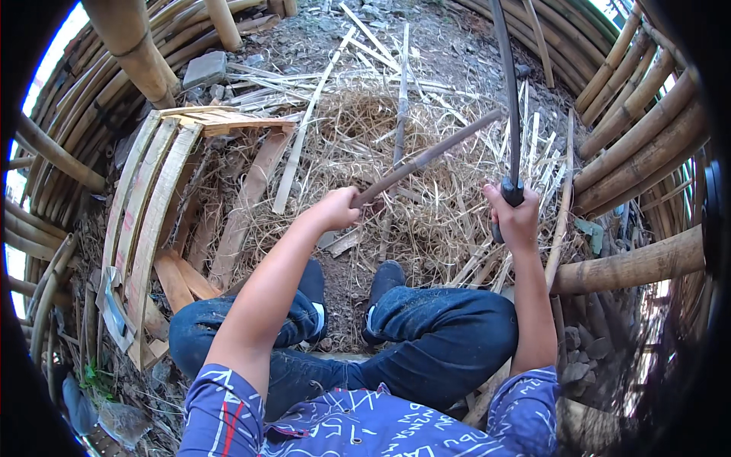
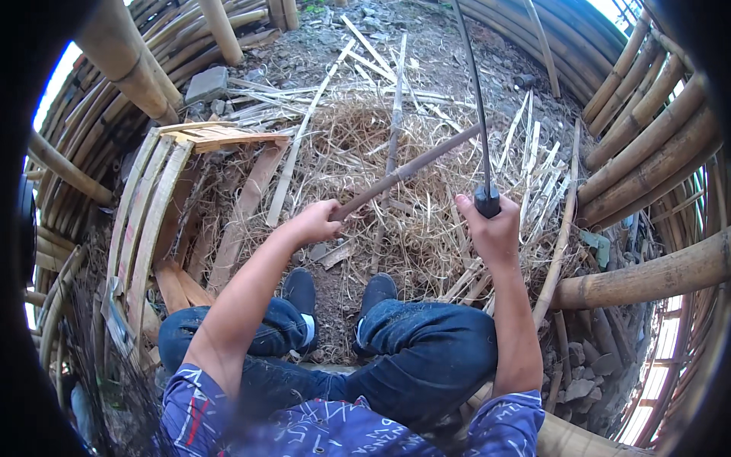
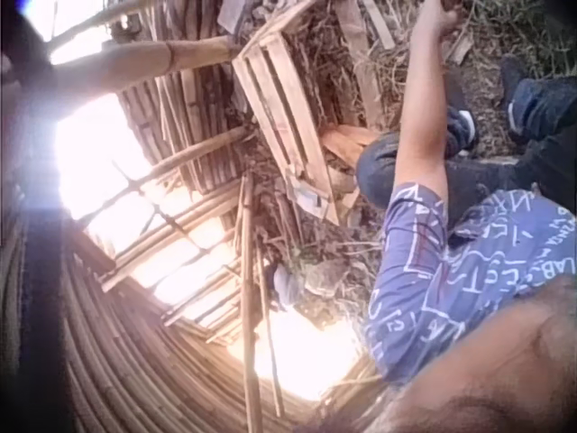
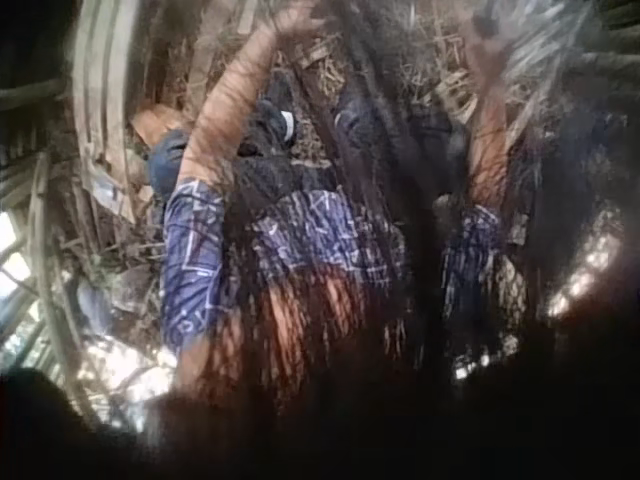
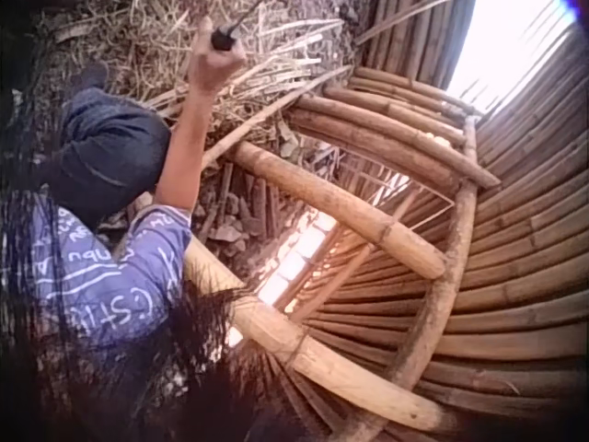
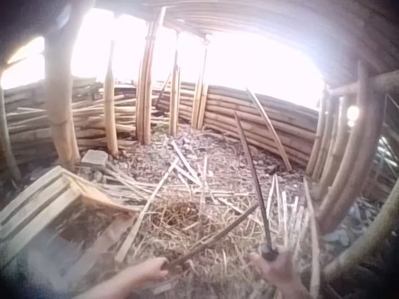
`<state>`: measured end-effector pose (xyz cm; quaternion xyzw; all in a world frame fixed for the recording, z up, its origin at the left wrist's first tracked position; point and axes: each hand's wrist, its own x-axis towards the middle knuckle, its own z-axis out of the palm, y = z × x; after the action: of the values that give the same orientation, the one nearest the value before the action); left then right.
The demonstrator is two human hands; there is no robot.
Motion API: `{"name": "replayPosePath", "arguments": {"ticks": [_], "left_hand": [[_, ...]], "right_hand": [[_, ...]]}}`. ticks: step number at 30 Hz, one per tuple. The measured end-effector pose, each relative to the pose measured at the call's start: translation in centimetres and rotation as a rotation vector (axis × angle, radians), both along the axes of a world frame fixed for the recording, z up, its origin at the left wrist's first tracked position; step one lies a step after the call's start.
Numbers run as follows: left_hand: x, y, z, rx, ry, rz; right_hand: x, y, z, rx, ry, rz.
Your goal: The person uses a machete to shave down a long piece of bamboo while sitting on the ground. They run the blade along the length of the wood repeatedly to thin it, handling the bamboo with one hand and the tool with the other.
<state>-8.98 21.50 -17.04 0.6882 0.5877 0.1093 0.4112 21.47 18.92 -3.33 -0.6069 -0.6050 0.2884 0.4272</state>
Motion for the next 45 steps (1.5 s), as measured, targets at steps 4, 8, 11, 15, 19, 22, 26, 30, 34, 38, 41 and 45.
{"name": "replayPosePath", "arguments": {"ticks": [4,8,11,15,19,22,26,30,34,38,41,45], "left_hand": [[-3.9,-1.1,-6.8,-0.326,-0.180,0.197],[-6.2,-2.1,-10.0,-0.323,-0.172,0.252],[-6.7,-2.5,-10.6,-0.332,-0.168,0.288],[-8.3,-2.9,-10.4,-0.439,0.004,0.151],[-11.0,-3.6,-9.9,-0.880,0.305,-0.009],[-10.9,-3.9,-7.0,-0.990,0.300,0.121],[-12.4,-3.3,-6.6,-0.777,0.056,0.182],[-9.5,-1.0,-4.1,-0.424,-0.378,0.424],[-5.2,-0.1,-0.2,0.049,-0.115,0.233],[-2.8,-1.2,5.8,0.075,-0.352,0.211],[0.8,-3.6,14.6,0.185,-0.563,-0.060],[2.0,-10.0,22.4,0.477,-0.775,-0.395]], "right_hand": [[0.8,0.9,-1.7,-0.036,-0.021,0.018],[0.7,1.0,-1.6,-0.130,-0.053,0.016],[0.8,1.2,-2.2,-0.152,-0.061,0.045],[1.0,1.6,-2.8,-0.140,-0.115,0.104],[0.4,1.3,-2.3,-0.180,-0.083,0.082],[1.2,1.4,-2.6,-0.159,-0.102,0.065],[1.0,1.3,-1.9,-0.186,-0.045,0.035],[1.4,1.5,-1.9,-0.194,0.055,-0.005],[1.5,1.5,-1.8,-0.184,0.091,-0.031],[1.7,1.2,-2.1,-0.152,0.060,-0.020],[3.2,0.9,-3.2,-0.147,0.019,-0.057],[2.9,1.4,-3.3,-0.165,0.061,-0.038]]}}
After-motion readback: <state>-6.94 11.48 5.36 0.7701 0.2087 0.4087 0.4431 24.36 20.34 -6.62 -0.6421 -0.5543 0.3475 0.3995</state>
